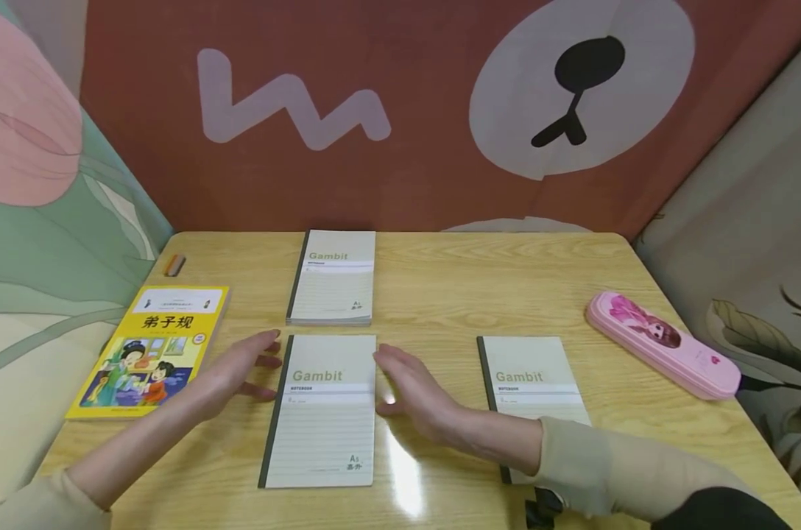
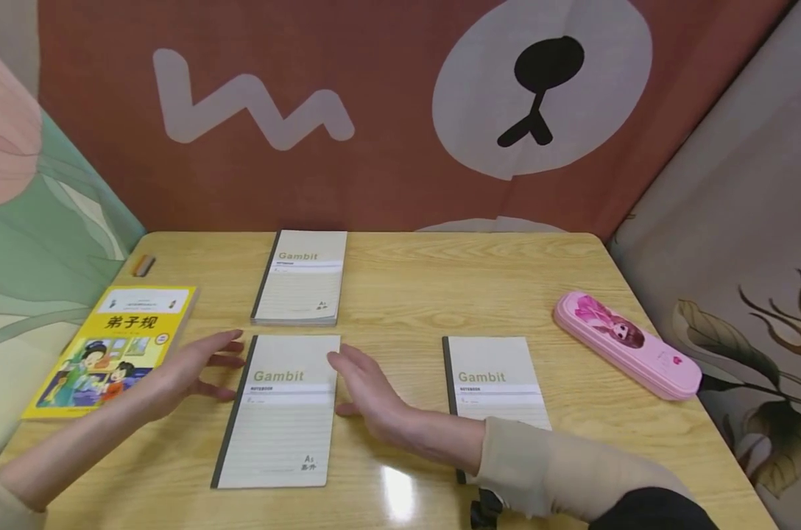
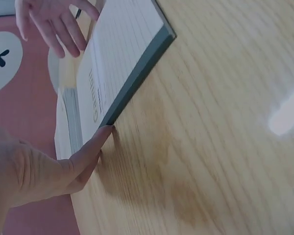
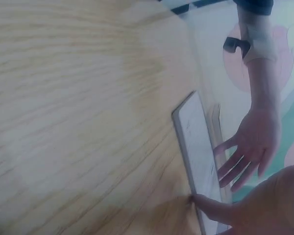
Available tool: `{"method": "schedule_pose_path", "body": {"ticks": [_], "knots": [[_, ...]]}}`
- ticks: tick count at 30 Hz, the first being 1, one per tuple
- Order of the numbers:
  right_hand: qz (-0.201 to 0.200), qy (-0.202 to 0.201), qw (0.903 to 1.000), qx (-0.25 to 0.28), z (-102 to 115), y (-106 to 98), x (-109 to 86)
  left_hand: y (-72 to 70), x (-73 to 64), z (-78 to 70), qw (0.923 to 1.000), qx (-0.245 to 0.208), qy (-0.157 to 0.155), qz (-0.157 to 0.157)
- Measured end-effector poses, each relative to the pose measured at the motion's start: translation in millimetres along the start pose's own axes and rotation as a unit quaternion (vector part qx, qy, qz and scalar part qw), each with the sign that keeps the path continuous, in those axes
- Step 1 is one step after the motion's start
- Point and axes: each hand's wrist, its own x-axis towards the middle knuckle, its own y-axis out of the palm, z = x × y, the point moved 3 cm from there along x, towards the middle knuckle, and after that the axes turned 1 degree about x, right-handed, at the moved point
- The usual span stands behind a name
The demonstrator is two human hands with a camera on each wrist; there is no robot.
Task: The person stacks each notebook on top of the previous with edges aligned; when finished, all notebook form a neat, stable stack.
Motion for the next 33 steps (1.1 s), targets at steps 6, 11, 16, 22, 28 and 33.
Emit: {"method": "schedule_pose_path", "body": {"ticks": [6, 11, 16, 22, 28, 33], "knots": [[-0.017, 0.016, 0.9996, 0.014, 2, 10, 0.5, 2.7, -0.4, 1.8, 0.9998, 0.01, -0.016, 0.001], [-0.023, 0.033, 0.9992, 0.007, 1, 8, 3.3, 2.9, 2.1, 4.5, 0.9993, 0.034, -0.016, 0.01], [-0.01, 0.039, 0.9991, 0.009, 0, 4, 6.7, 3.6, 5.4, 7.3, 0.9983, 0.05, -0.024, 0.015], [0.018, 0.016, 0.9997, -0.002, -5, 2, 9.4, 0.5, 3.0, 9.6, 0.9983, 0.049, -0.01, 0.031], [0.038, -0.017, 0.9991, -0.007, -1, -1, 9.8, -8.5, -6.0, -1.2, 0.9971, 0.025, 0.035, 0.063], [0.028, -0.021, 0.9994, -0.004, 14, -5, 16.5, -17.7, -7.4, -18.8, 0.9957, 0.026, 0.068, 0.058]]}}
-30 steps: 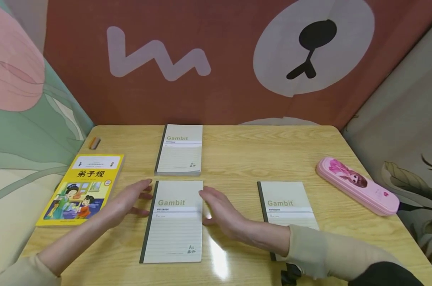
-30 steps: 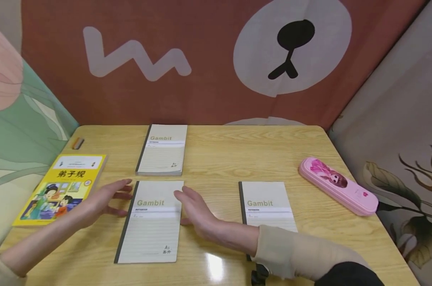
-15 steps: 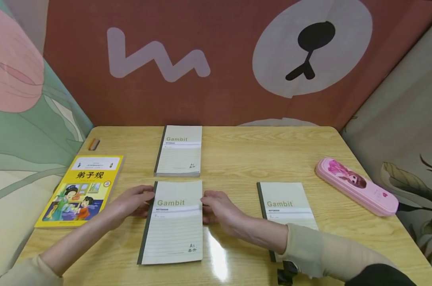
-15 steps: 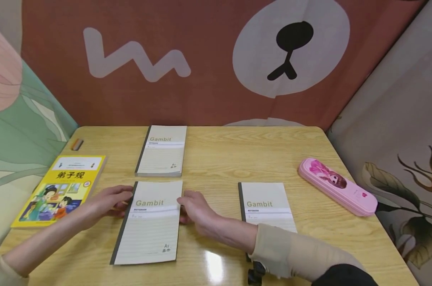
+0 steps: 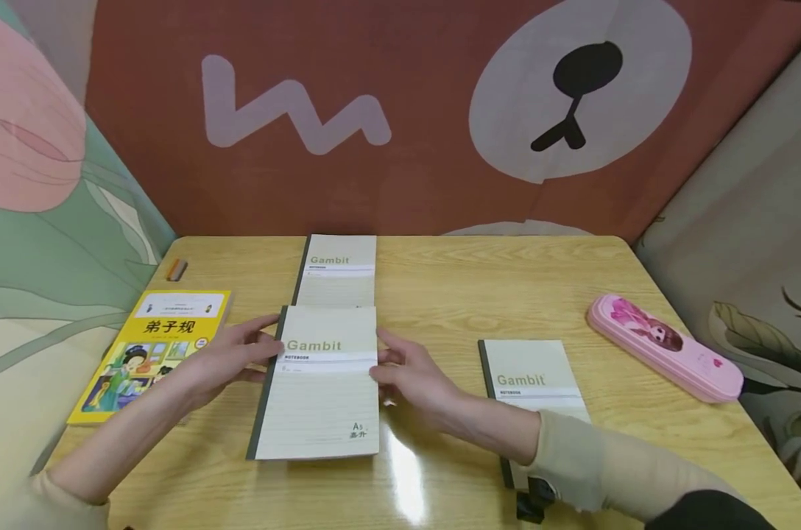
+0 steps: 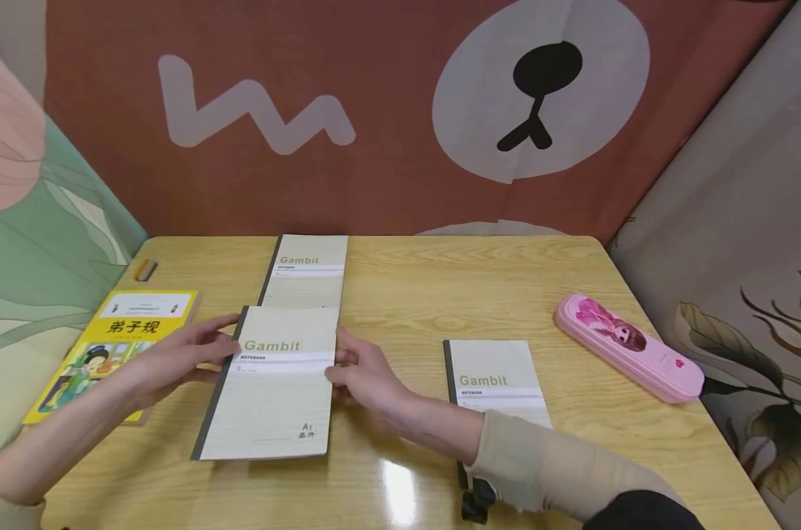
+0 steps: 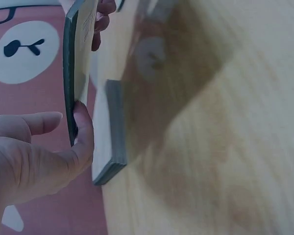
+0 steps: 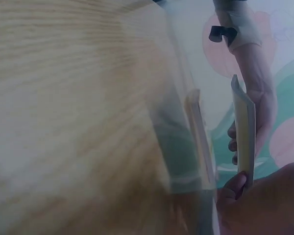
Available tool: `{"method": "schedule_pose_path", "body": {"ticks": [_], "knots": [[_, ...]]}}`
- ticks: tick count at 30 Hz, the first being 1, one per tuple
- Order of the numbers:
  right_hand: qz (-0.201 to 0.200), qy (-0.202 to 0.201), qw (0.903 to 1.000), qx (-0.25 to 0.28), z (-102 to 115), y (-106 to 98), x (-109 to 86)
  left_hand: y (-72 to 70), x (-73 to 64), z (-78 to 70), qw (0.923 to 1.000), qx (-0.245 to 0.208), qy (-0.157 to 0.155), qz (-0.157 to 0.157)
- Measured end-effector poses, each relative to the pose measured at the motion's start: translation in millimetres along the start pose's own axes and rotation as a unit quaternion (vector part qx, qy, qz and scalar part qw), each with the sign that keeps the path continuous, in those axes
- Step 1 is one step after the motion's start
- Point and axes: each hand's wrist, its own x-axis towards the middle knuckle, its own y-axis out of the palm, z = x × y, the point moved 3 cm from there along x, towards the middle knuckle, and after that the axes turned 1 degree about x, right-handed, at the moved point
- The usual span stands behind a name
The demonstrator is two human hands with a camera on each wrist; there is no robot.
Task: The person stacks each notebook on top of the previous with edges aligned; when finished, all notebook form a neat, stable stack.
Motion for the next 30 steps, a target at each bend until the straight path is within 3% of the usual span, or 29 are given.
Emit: {"method": "schedule_pose_path", "body": {"ticks": [6, 11, 17, 23, 30], "knots": [[-0.017, -0.021, 0.9996, 0.012, 28, -7, 17.4, -14.6, 9.0, -16.5, 0.9996, -0.011, 0.024, 0.01], [-0.025, -0.044, 0.9986, 0.019, 52, -12, 38.7, -31.8, 26.8, -33.8, 0.999, -0.01, 0.044, 0.005], [-0.045, -0.074, 0.996, 0.022, 80, -25, 76.2, -48.2, 57.3, -56.6, 0.9959, -0.039, 0.069, -0.042], [-0.108, -0.09, 0.99, 0.015, 91, -45, 118.3, -55.8, 87.0, -80.4, 0.987, -0.096, 0.074, -0.106], [-0.122, -0.08, 0.9892, 0.007, 83, -57, 148.8, -55.1, 116.0, -81.4, 0.9789, -0.125, 0.084, -0.138]]}}
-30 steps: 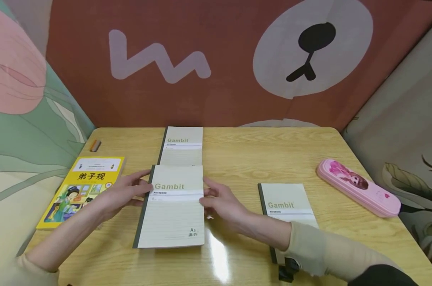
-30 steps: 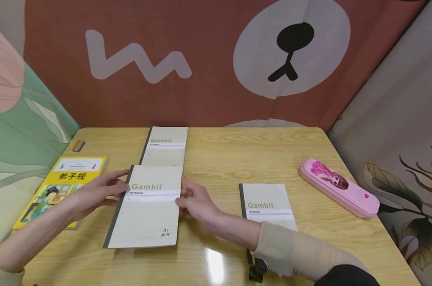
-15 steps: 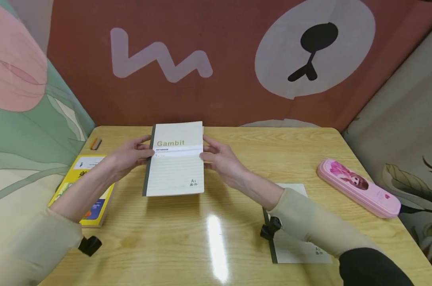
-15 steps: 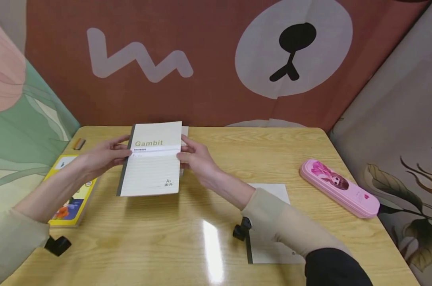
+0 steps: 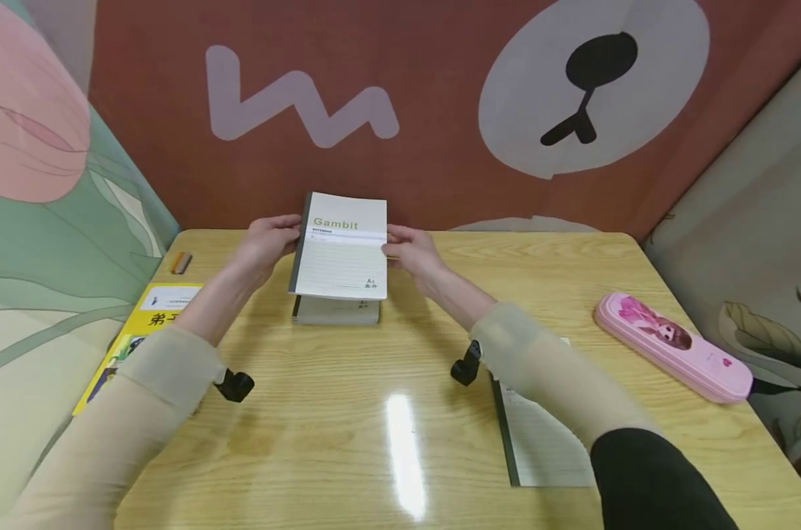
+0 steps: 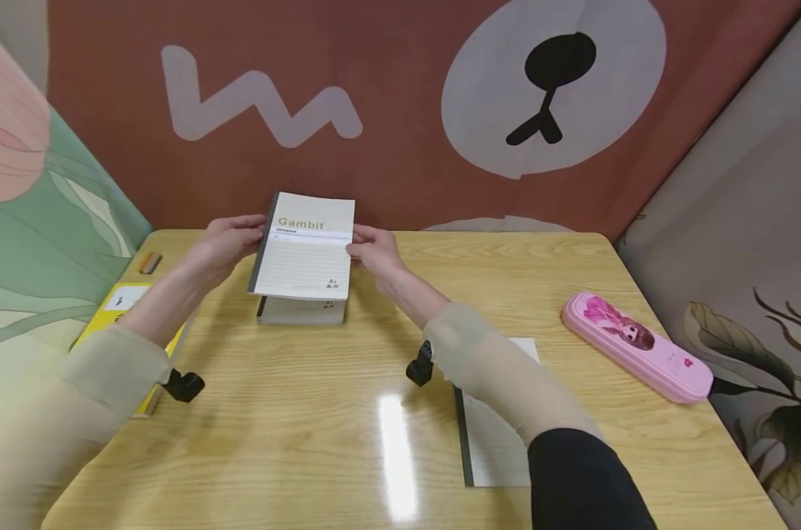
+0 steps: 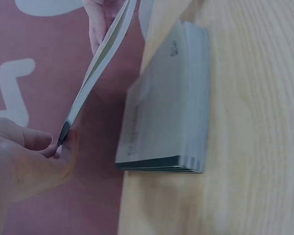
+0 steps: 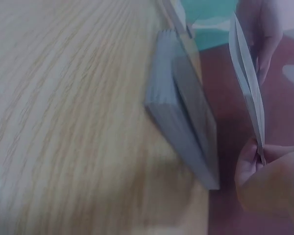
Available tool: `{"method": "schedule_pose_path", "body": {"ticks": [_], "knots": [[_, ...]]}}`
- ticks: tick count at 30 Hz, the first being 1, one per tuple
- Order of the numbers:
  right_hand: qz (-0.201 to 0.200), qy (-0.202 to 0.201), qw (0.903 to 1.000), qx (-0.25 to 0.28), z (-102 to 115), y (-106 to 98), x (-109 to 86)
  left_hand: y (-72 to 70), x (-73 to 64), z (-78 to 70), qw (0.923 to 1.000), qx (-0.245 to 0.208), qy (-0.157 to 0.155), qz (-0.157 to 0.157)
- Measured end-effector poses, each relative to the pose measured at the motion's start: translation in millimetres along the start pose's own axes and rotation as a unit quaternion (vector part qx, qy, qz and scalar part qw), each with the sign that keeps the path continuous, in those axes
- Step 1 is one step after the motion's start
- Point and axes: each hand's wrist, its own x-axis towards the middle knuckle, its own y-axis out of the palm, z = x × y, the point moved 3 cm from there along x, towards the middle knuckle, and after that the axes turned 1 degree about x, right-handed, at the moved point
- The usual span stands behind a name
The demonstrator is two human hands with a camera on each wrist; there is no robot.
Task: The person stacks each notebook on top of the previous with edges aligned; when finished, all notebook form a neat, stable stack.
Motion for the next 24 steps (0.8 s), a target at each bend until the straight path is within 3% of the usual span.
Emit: {"method": "schedule_pose_path", "body": {"ticks": [5, 8, 13, 24], "knots": [[0.008, 0.016, 0.9997, -0.018, -16, -1, 11.8, 3.8, 9.3, 17.3, 0.9996, 0.026, -0.006, -0.012], [0.014, 0.025, 0.9992, -0.028, -24, -1, 16.3, 4.7, 9.8, 27.2, 0.9966, 0.081, -0.005, -0.017], [0.02, 0.032, 0.9971, -0.066, -34, 1, 19.9, 6.5, 8.5, 37.5, 0.9842, 0.173, 0.012, -0.035], [0.038, 0.024, 0.993, -0.109, -42, 1, 26.0, 7.0, 9.1, 46.9, 0.9649, 0.256, 0.024, -0.051]]}}
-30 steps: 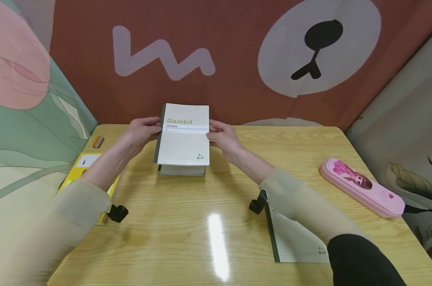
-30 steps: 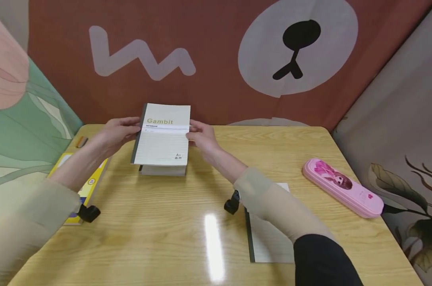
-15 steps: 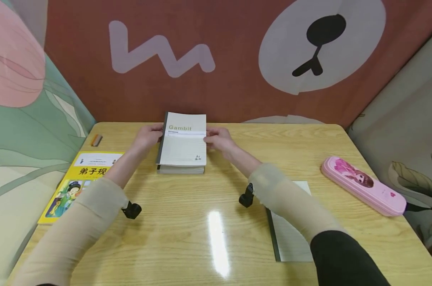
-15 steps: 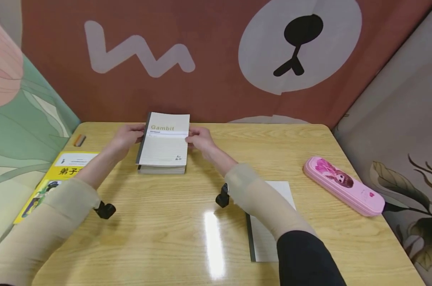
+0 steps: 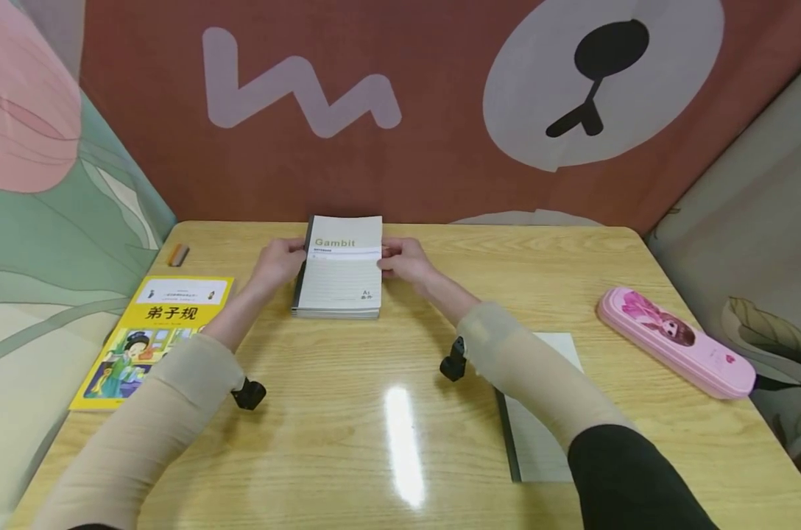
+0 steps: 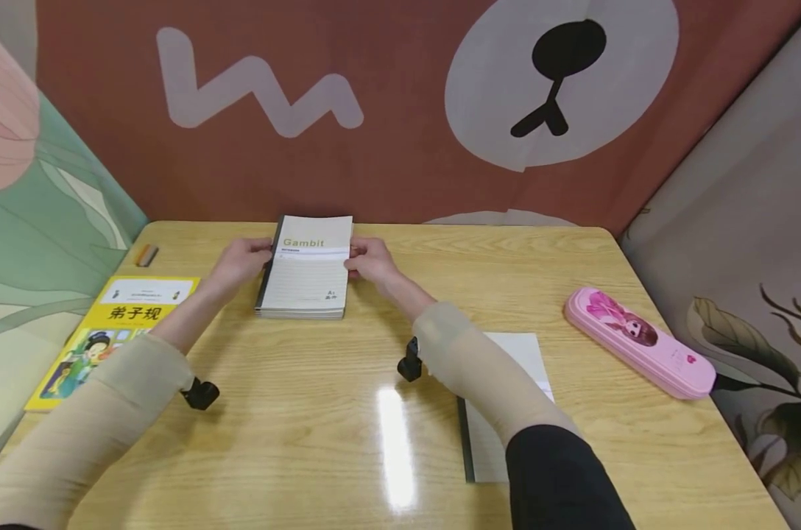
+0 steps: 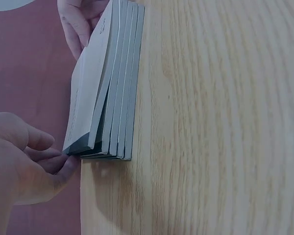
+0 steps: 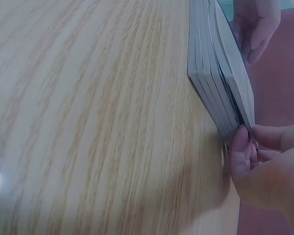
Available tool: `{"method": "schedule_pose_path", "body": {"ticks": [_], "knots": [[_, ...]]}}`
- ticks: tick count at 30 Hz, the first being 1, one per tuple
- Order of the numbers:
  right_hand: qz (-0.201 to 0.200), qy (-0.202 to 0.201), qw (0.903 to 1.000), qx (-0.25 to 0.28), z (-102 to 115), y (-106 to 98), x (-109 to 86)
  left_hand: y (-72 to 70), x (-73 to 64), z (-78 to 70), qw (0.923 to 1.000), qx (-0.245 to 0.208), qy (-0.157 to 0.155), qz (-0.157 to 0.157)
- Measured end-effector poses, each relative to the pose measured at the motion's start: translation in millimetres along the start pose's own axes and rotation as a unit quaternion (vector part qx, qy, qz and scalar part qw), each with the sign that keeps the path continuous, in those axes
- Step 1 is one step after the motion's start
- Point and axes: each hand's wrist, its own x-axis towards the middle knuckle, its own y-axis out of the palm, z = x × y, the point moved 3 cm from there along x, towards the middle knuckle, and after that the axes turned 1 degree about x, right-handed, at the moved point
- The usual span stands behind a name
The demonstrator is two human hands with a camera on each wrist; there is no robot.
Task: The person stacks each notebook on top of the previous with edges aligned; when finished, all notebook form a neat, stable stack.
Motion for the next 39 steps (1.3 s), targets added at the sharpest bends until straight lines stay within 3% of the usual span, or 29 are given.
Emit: {"method": "schedule_pose_path", "body": {"ticks": [9, 18, 30, 39], "knots": [[0.001, -0.024, 0.9997, 0.006, 0.9, -1.1, -0.9, 2.4, 0.4, -1.1, 0.9992, 0.037, -0.014, -0.008], [0.002, -0.006, 1.0, 0.003, 3.4, 1.6, -3.1, 2.3, 0.9, 1.7, 0.9992, 0.038, -0.013, -0.004], [-0.004, -0.004, 0.9996, -0.027, 3.5, 3.1, -3.6, 6.0, 0.3, 1.5, 0.9983, 0.04, -0.04, 0.017], [-0.006, -0.007, 0.9993, -0.037, -1.1, 3.0, -1.7, 8.3, 2.6, 3.0, 0.9979, 0.053, -0.035, 0.015]]}}
